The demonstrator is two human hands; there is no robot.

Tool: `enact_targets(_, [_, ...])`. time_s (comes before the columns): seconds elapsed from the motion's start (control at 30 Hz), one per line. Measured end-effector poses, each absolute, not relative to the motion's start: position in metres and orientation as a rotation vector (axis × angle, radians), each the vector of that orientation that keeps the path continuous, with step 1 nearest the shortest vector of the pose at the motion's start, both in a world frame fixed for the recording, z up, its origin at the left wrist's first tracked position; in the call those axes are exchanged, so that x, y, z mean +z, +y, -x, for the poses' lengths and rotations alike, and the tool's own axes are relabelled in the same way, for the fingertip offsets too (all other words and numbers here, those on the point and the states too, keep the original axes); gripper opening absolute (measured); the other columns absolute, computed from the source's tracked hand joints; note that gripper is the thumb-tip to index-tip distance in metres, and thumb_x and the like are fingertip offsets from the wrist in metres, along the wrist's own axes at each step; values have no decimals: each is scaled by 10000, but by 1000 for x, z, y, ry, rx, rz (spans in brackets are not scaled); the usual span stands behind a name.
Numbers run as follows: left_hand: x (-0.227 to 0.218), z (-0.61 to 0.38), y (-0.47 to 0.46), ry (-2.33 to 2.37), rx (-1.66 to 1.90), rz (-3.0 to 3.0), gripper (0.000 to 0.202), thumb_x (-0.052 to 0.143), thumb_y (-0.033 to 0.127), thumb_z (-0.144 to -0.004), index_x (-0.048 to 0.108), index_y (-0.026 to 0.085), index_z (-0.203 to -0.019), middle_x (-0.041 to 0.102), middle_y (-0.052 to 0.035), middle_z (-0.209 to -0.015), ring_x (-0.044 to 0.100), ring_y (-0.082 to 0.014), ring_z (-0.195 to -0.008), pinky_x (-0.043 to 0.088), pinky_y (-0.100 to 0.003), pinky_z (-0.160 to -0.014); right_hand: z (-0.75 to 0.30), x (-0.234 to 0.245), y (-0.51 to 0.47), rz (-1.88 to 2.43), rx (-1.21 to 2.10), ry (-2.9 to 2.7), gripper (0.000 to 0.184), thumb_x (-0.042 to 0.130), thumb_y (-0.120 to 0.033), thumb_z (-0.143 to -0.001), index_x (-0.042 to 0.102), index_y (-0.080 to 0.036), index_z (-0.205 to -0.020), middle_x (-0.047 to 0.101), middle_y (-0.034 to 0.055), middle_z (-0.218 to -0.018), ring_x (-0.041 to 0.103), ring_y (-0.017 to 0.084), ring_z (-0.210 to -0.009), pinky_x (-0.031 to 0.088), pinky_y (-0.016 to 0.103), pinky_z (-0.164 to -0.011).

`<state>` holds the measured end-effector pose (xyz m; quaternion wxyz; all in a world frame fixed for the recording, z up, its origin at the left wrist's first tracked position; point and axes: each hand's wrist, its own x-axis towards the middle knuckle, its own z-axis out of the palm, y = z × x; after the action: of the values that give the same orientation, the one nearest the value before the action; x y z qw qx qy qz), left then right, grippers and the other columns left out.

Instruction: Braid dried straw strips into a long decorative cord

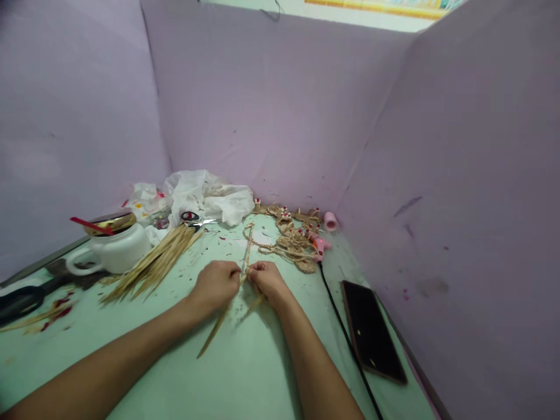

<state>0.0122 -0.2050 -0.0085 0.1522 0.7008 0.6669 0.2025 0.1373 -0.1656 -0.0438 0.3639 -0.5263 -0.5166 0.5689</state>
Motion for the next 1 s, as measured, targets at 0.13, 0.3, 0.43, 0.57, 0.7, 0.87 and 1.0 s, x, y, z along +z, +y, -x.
enact_targets(0.13, [-7, 0, -179, 1624, 785, -1263, 219, 491, 153, -644, 600, 108, -828, 618, -47, -660, 426, -65, -406, 273, -186, -388, -140, -40, -166, 1356, 1496, -1353, 123, 513, -191, -635, 479, -151, -523, 378, -76, -350, 210, 29, -285, 99, 203, -337])
enact_targets(0.3, [-16, -9, -167, 1222, 641, -954, 98, 468, 108, -654, 558, 71, -644, 553, -38, -532, 403, -36, -363, 222, -146, -322, -141, -41, -166, 1248, 1547, -1349, 95, 530, -177, -613, 497, -140, -532, 489, -36, -414, 336, 37, -337, 178, 183, -358])
enact_targets(0.43, [-21, -8, -162, 1146, 521, -886, 92, 477, 111, -672, 551, 76, -630, 552, -31, -540, 463, -41, -396, 281, -132, -347, -139, -38, -167, 1277, 1522, -1368, 66, 534, -168, -603, 495, -143, -555, 524, -22, -440, 386, 51, -370, 211, 180, -378])
enact_targets(0.57, [-20, -5, -159, 1301, 513, -991, 97, 518, 129, -636, 523, 88, -548, 434, 24, -396, 362, -37, -322, 210, -154, -323, -137, -37, -167, 1366, 1378, -1452, 100, 536, -156, -603, 471, -148, -527, 415, -67, -374, 272, 35, -343, 181, 183, -375])
enact_targets(0.7, [-15, -7, -163, 1461, 485, -1146, 122, 534, 143, -574, 481, 116, -467, 377, 33, -325, 288, -46, -296, 177, -183, -330, -137, -44, -164, 1346, 1150, -1673, 80, 498, -125, -611, 497, -144, -533, 491, -34, -448, 372, 57, -420, 268, 183, -430])
enact_targets(0.87, [-9, -15, -172, 1565, 616, -1309, 158, 500, 69, -497, 403, 142, -396, 280, 60, -268, 245, -47, -291, 156, -193, -336, -142, -38, -166, 1515, 767, -1929, 86, 525, -156, -599, 605, -142, -571, 574, 13, -532, 458, 99, -516, 292, 201, -476])
enact_targets(1.0, [-8, -21, -175, 1593, 632, -1287, 171, 486, 79, -504, 393, 146, -378, 286, 51, -253, 252, -54, -268, 168, -198, -327, -142, -24, -174, 1806, 682, -1840, 119, 550, -205, -575, 612, -136, -500, 509, 19, -441, 446, 113, -472, 243, 226, -447])
